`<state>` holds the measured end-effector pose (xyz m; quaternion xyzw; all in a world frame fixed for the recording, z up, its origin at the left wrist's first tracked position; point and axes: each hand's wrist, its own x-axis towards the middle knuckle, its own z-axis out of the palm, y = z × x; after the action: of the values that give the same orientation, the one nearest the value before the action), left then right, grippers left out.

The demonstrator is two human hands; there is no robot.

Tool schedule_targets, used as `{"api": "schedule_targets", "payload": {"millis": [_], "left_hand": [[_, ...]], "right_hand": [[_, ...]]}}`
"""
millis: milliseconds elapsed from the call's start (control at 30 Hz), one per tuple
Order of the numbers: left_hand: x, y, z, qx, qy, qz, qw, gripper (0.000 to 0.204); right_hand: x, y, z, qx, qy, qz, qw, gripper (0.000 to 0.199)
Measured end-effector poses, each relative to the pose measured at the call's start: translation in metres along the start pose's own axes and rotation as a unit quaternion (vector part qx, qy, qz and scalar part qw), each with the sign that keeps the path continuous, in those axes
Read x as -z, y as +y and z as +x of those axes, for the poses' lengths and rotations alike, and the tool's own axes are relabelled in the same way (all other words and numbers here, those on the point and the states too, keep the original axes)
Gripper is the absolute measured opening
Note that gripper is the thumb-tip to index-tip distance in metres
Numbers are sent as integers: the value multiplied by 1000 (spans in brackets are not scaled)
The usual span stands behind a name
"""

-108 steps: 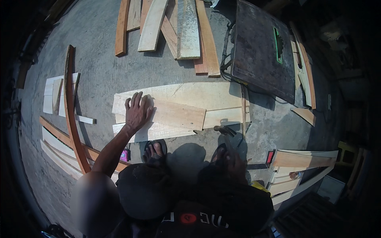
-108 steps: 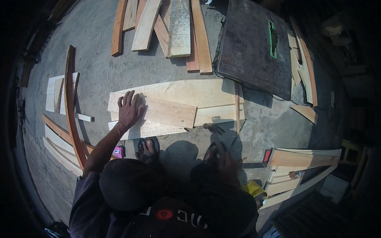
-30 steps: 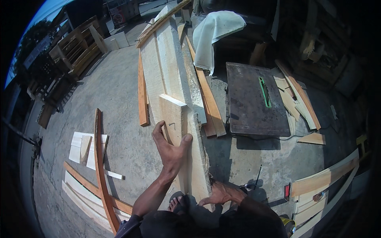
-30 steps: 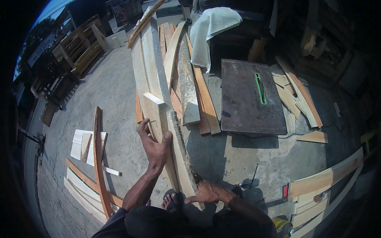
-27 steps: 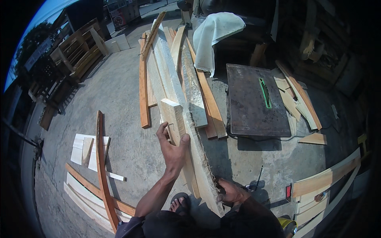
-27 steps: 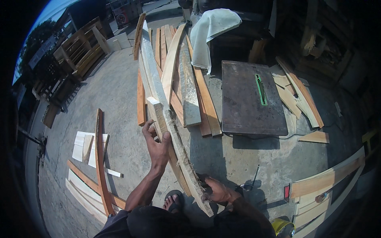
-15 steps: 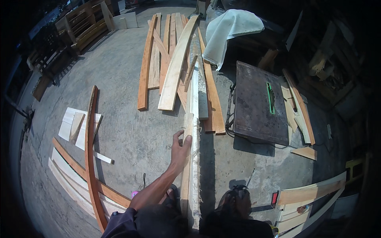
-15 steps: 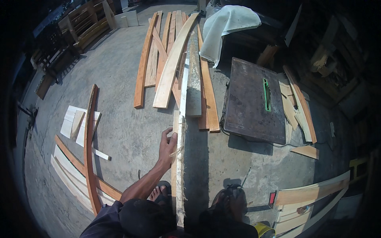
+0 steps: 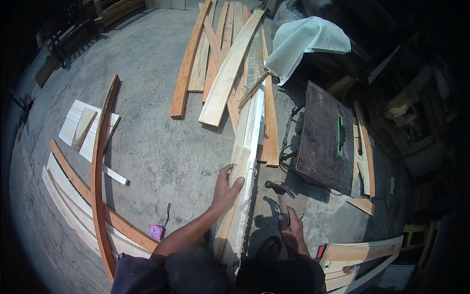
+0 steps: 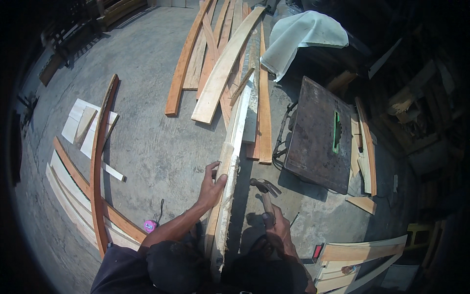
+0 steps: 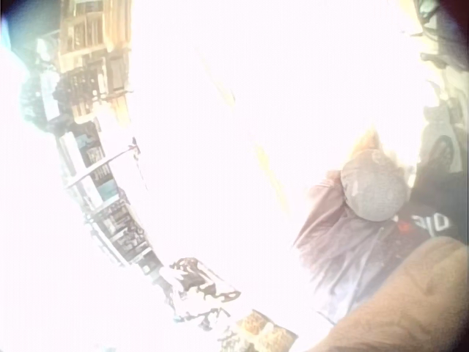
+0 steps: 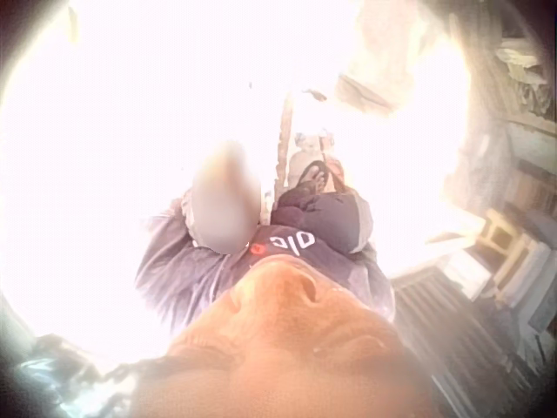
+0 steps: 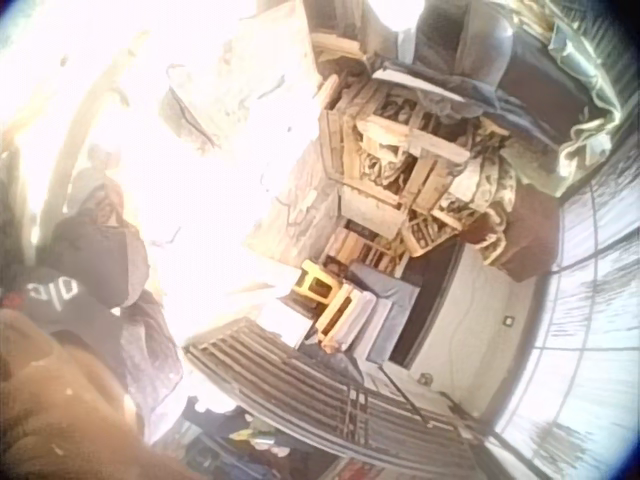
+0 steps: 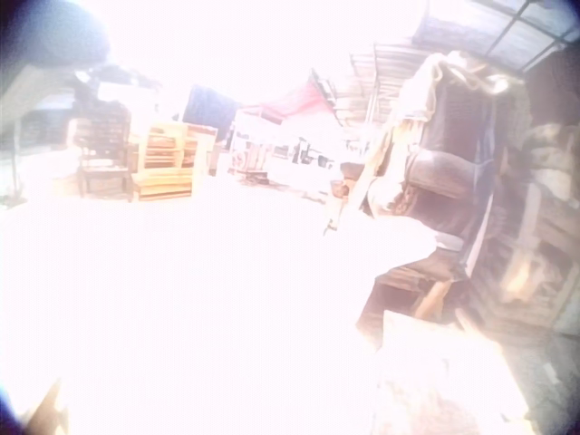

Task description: The person aligns two wooden planks on a table saw, then uses a hammer to drive nails into the planks to join them. The person repeatedly hammers nails along the seam and adjusts the planks as needed.

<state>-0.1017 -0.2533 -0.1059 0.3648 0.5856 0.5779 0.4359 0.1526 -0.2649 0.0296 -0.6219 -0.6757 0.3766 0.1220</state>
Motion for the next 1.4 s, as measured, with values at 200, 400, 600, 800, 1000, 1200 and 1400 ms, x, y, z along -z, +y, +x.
{"api": "schedule_targets", "payload": {"millis": [200,400,600,800,1000,1200,1400], "left_hand": [[2,5,-4,25,9,-71,997,77],[5,8,-5,18,-3,-80,997,80],[3,6,-1,52,-4,-67,996,82],[2,8,-1,43,-5,-80,996,88],[-1,2,7,39,5,-83,996,100],[-5,3,1,55,7,-72,996,100],[-3,14,-2,46,12,-23,999,96]], "right_hand": [[13,-57,39,277,67,130,950,43],[2,-80,83,304,27,-154,940,24],[6,-67,84,323,-52,182,927,30],[11,-72,94,361,-34,22,932,21],[9,-88,98,265,5,-184,946,22],[24,-95,77,274,81,-65,956,32],[41,-108,63,183,48,-30,982,35]]}}
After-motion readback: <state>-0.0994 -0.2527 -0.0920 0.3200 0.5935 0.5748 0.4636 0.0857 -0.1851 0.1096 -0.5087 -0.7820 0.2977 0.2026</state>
